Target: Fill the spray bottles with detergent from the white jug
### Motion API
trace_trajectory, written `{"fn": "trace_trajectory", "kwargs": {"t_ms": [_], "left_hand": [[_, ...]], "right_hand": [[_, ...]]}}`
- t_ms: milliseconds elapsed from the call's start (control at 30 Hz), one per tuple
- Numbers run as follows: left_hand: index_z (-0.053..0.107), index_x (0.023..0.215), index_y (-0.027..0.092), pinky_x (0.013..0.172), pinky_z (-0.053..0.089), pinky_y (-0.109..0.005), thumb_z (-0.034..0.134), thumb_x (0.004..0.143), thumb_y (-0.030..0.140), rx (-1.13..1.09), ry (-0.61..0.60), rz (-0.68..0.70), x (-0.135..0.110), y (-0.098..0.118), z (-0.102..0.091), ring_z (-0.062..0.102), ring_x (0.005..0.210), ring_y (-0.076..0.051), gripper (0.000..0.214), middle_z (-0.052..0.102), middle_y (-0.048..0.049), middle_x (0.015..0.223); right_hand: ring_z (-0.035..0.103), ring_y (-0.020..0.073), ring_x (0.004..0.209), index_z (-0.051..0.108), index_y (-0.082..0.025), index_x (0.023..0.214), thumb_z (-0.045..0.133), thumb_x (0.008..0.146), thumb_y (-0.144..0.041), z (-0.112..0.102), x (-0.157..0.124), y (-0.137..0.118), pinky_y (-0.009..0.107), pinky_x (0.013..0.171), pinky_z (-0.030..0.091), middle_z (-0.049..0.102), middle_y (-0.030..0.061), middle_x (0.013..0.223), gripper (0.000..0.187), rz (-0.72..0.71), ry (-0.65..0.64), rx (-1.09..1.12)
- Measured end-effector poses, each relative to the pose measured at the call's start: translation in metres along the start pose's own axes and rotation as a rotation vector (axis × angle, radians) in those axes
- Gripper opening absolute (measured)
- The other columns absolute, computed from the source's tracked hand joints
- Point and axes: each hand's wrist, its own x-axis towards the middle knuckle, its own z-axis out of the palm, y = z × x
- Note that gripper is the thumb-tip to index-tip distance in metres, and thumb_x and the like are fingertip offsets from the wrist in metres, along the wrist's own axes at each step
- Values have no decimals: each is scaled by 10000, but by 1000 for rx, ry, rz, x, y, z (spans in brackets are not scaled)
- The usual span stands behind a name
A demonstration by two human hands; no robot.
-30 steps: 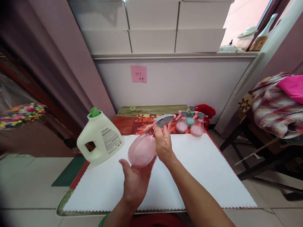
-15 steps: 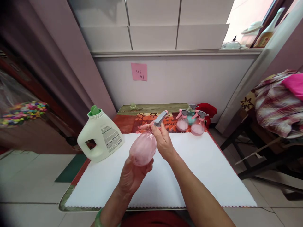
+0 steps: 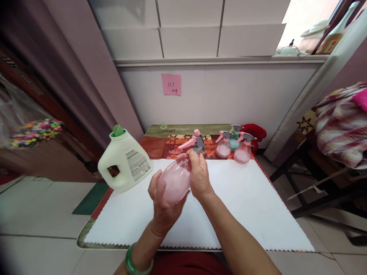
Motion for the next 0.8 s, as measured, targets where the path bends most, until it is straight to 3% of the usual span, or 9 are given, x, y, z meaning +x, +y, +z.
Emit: {"fn": "trace_trajectory", "kwargs": {"t_ms": [100, 200, 233, 300, 367, 433, 533, 700, 800], "left_hand": [[368, 1474, 305, 1140, 285, -613, 867, 650, 452, -345, -2, -282, 10, 21, -1, 265, 1481, -420, 974, 280, -170, 1603], [360, 1497, 301, 1057, 435, -499, 592, 857, 640, -790, 89, -911, 30, 35, -2, 450, 1386, -341, 760, 417, -150, 1541], [433, 1456, 252, 953, 511, -463, 511, 874, 695, -935, 47, -1136, 37, 36, -3, 575, 1249, -330, 736, 536, -172, 1430], [560, 1329, 130, 653, 562, -365, 442, 846, 781, -1201, -202, -1488, 47, 31, -7, 699, 877, -285, 819, 682, -211, 1153], [606, 1248, 84, 437, 440, -257, 474, 823, 791, -1358, -375, -1633, 51, 24, -12, 658, 635, -214, 835, 712, -198, 971], [594, 1267, 123, 419, 396, -225, 558, 823, 727, -1379, -321, -1603, 49, 18, -16, 643, 614, -188, 750, 713, -166, 964], [545, 1306, 192, 620, 530, -302, 721, 783, 559, -1198, -195, -1373, 41, 16, -16, 674, 811, -232, 662, 687, -136, 1106], [518, 1218, 258, 1005, 463, -390, 937, 521, 285, -491, -1, -832, 29, 18, -7, 564, 1196, -297, 814, 567, -71, 1281], [545, 1196, 246, 1128, 346, -419, 962, 434, 234, -320, 144, -681, 28, 20, -1, 480, 1309, -327, 869, 535, -86, 1322]], "right_hand": [[685, 209, 764, 614, -230, 829, 614, 886, -478, -2, 2, 0, 364, 776, 539, 727, 10, 775, 254, -68, -29, 45], [684, 211, 785, 636, -218, 839, 596, 908, -464, -9, 5, 1, 367, 794, 530, 726, 24, 779, 258, -143, -109, 27], [679, 208, 776, 636, -218, 850, 599, 911, -462, -11, 6, 1, 364, 787, 528, 723, 23, 773, 255, -159, -131, 12], [667, 198, 751, 624, -222, 893, 622, 902, -476, -14, 7, 3, 354, 759, 524, 720, 13, 779, 254, -183, -151, -32], [661, 191, 752, 607, -227, 943, 635, 896, -503, -15, 8, 4, 343, 738, 521, 727, 11, 821, 282, -194, -180, -85], [670, 195, 807, 592, -233, 988, 614, 914, -520, -16, 8, 1, 348, 772, 524, 736, 20, 882, 297, -191, -246, -121], [677, 223, 948, 603, -243, 993, 587, 930, -540, -14, 8, -5, 387, 887, 523, 742, 40, 942, 304, -164, -295, -200], [660, 228, 1033, 651, -311, 984, 621, 902, -547, -4, 4, 0, 397, 982, 503, 738, 11, 997, 252, -114, -85, -286], [670, 209, 980, 672, -268, 972, 526, 948, -573, 5, 1, 5, 387, 994, 492, 739, 29, 1010, 339, -119, -51, -289]]}}
